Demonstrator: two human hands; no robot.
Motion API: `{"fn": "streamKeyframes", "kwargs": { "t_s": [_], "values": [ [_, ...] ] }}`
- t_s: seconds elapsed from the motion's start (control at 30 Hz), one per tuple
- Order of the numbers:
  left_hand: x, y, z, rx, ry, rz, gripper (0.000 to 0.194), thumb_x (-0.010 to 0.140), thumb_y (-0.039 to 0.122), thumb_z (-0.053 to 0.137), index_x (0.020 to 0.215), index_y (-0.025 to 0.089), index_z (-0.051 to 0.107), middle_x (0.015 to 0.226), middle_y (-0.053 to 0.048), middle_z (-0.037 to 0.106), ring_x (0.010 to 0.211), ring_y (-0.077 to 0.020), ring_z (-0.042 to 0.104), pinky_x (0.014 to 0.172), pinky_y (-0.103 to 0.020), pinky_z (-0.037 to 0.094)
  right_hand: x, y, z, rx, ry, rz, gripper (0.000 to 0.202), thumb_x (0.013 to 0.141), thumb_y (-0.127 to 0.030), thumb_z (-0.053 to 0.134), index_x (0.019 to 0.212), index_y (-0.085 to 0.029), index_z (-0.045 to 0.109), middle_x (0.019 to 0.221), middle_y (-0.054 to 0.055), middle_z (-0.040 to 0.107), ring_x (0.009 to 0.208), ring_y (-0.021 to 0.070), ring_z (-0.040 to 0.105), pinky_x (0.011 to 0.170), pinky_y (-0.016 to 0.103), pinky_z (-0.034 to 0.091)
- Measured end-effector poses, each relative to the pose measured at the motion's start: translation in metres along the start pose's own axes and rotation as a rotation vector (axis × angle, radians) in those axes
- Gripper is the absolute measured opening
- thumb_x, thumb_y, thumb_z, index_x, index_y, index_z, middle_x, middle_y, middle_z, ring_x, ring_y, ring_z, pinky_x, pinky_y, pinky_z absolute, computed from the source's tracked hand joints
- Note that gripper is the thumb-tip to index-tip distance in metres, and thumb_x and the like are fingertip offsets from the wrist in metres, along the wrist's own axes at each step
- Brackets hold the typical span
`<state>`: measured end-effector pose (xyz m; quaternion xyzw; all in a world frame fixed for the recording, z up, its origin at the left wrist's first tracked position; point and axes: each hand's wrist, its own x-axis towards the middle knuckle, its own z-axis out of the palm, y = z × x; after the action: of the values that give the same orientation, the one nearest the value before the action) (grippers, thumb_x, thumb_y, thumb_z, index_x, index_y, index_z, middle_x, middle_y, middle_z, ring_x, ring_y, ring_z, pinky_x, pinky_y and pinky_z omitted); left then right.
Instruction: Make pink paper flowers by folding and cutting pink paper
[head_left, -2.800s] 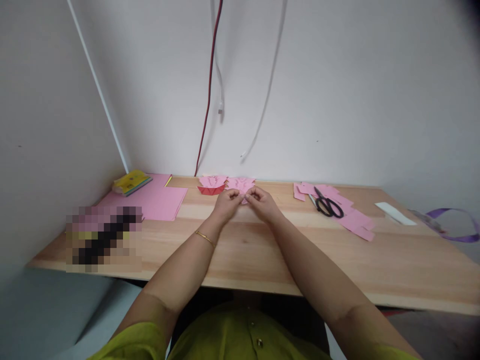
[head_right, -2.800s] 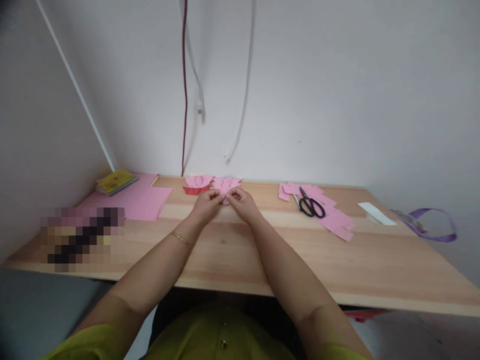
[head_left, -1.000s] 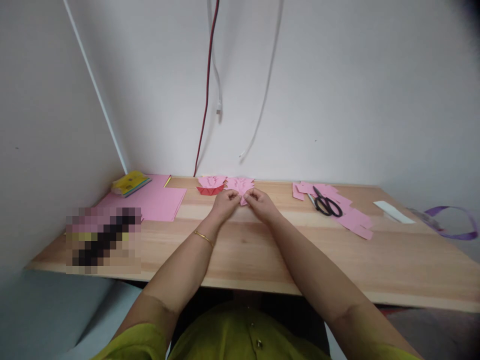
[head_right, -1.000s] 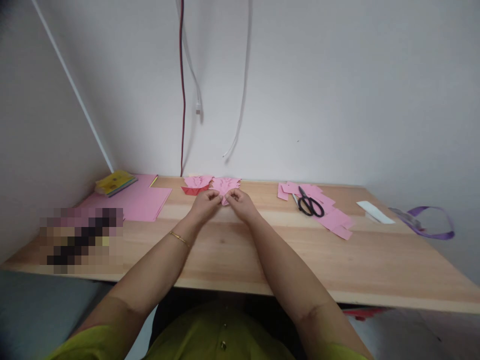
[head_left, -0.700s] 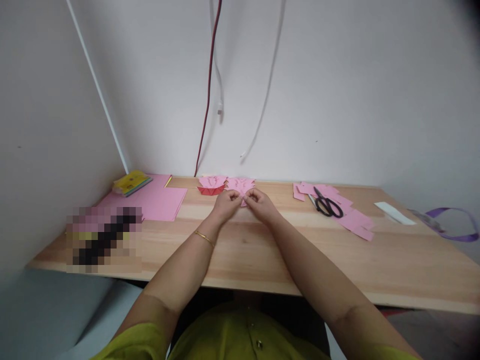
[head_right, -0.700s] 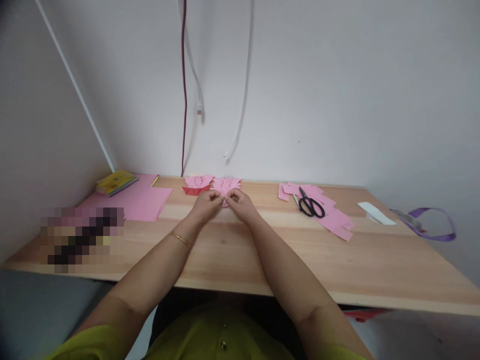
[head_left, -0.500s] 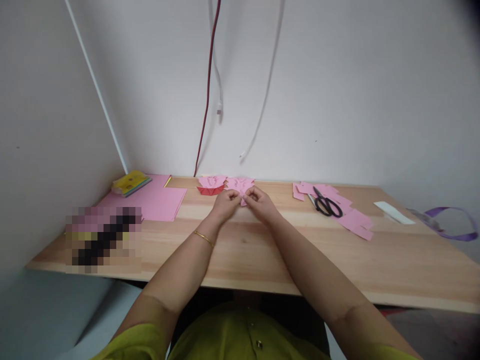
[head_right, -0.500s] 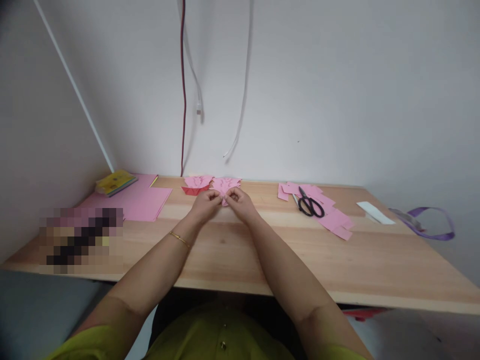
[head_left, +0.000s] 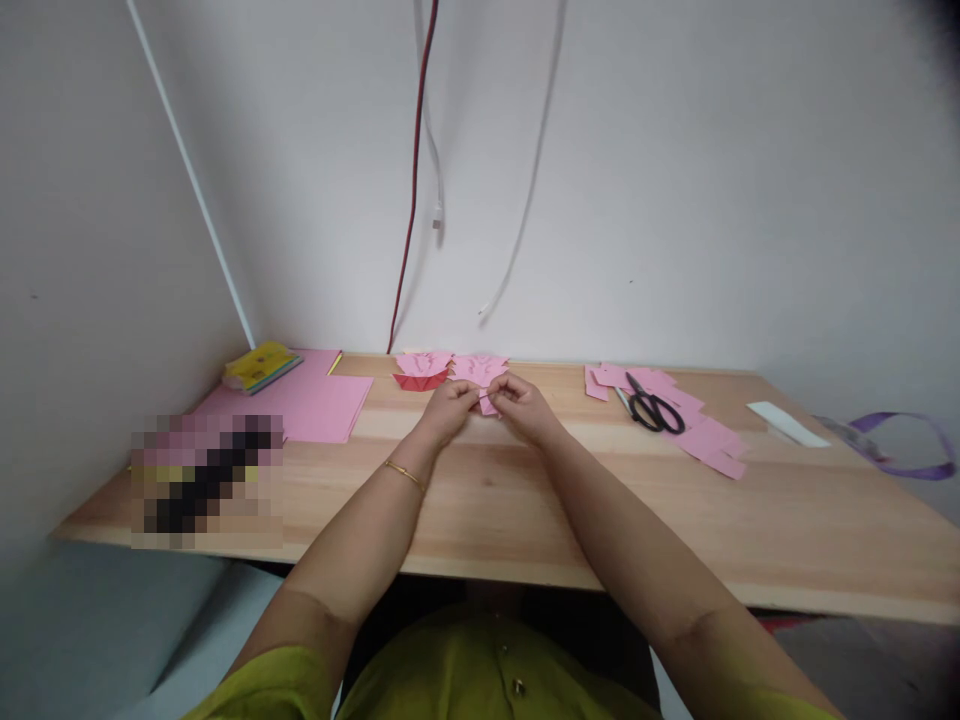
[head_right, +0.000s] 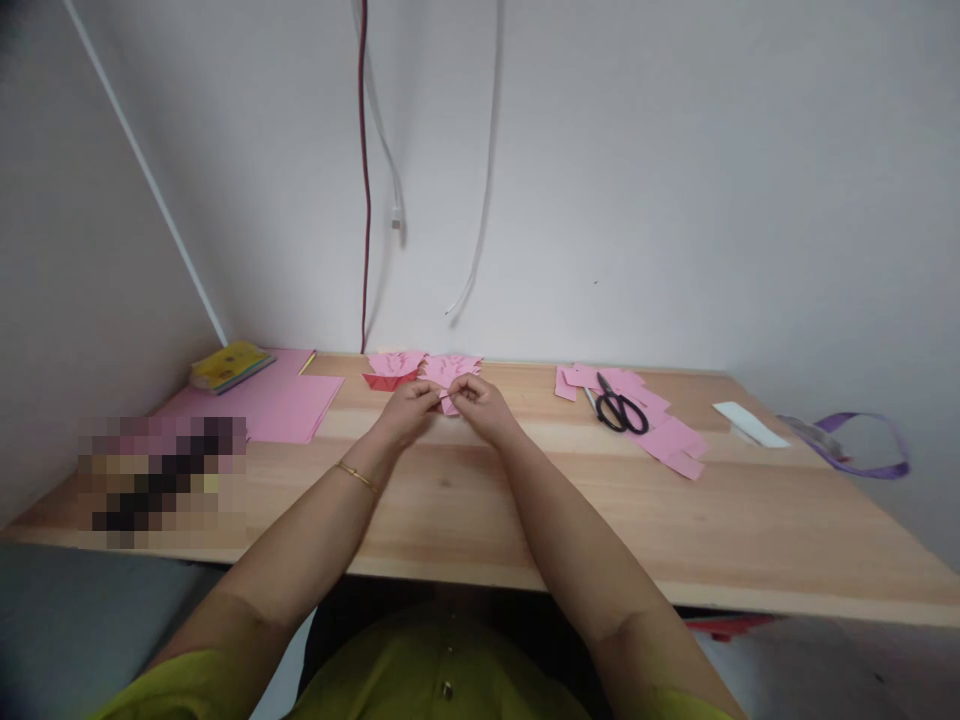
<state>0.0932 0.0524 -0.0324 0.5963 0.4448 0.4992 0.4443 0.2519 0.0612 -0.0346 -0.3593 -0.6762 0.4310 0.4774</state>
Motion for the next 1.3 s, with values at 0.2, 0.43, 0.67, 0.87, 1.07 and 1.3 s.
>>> {"fn": "streamKeyframes", "kwargs": {
  "t_s": [0.2, 0.43, 0.67, 0.87, 1.07, 1.3],
  "values": [
    [-0.001, 0.003, -0.001, 0.019, -0.005, -0.007, 0.021, 0.070, 0.033, 0.059, 0.060, 0.014, 0.057, 0.059, 0.002, 0.051, 0.059, -0.0103, 0.043, 0.060, -0.024, 0.032, -0.001, -0.008, 0.001, -0.037, -0.001, 0.006, 0.012, 0.074, -0.029, 0.057, 0.077, -0.018, 0.057, 0.066, -0.003, 0.052, 0.058, 0.0102, 0.045, 0.056, 0.024, 0.035],
    [-0.002, 0.007, -0.002, 0.036, -0.038, -0.011, 0.021, 0.073, 0.034, 0.058, 0.063, 0.015, 0.058, 0.058, 0.002, 0.051, 0.057, -0.0104, 0.044, 0.059, -0.024, 0.033, -0.001, -0.003, 0.002, 0.029, 0.011, 0.051, 0.021, 0.073, -0.036, 0.063, 0.078, -0.019, 0.052, 0.064, -0.004, 0.048, 0.053, 0.0087, 0.042, 0.052, 0.023, 0.034],
    [0.000, 0.004, -0.004, 0.169, -0.016, 0.086, 0.025, 0.075, 0.038, 0.059, 0.064, 0.016, 0.058, 0.061, 0.001, 0.053, 0.061, -0.0119, 0.047, 0.062, -0.025, 0.036, 0.001, 0.000, 0.001, 0.029, -0.003, 0.052, 0.029, 0.073, -0.043, 0.064, 0.081, -0.017, 0.055, 0.069, -0.002, 0.052, 0.059, 0.0099, 0.046, 0.055, 0.024, 0.037],
    [0.003, 0.000, -0.005, 0.195, 0.025, 0.116, 0.025, 0.077, 0.033, 0.056, 0.059, 0.016, 0.055, 0.058, 0.002, 0.052, 0.061, -0.0123, 0.047, 0.064, -0.026, 0.038, 0.002, 0.001, -0.002, -0.041, 0.046, 0.029, 0.028, 0.081, -0.044, 0.056, 0.087, -0.017, 0.061, 0.078, 0.001, 0.058, 0.071, 0.0129, 0.051, 0.066, 0.026, 0.041],
    [0.001, 0.004, -0.005, 0.187, 0.031, 0.114, 0.024, 0.076, 0.033, 0.056, 0.059, 0.016, 0.055, 0.059, 0.002, 0.052, 0.061, -0.0120, 0.047, 0.067, -0.026, 0.039, -0.001, -0.008, -0.002, -0.121, 0.021, 0.009, 0.024, 0.080, -0.041, 0.056, 0.081, -0.018, 0.059, 0.070, -0.001, 0.056, 0.064, 0.0122, 0.049, 0.062, 0.025, 0.039],
    [0.001, 0.005, -0.005, 0.186, 0.019, 0.112, 0.024, 0.077, 0.035, 0.055, 0.061, 0.016, 0.055, 0.059, 0.002, 0.051, 0.061, -0.0120, 0.046, 0.064, -0.026, 0.038, -0.003, -0.011, 0.001, -0.211, 0.010, -0.053, 0.020, 0.082, -0.038, 0.055, 0.080, -0.018, 0.058, 0.068, -0.001, 0.055, 0.060, 0.0122, 0.048, 0.061, 0.025, 0.038]
  ]
}}
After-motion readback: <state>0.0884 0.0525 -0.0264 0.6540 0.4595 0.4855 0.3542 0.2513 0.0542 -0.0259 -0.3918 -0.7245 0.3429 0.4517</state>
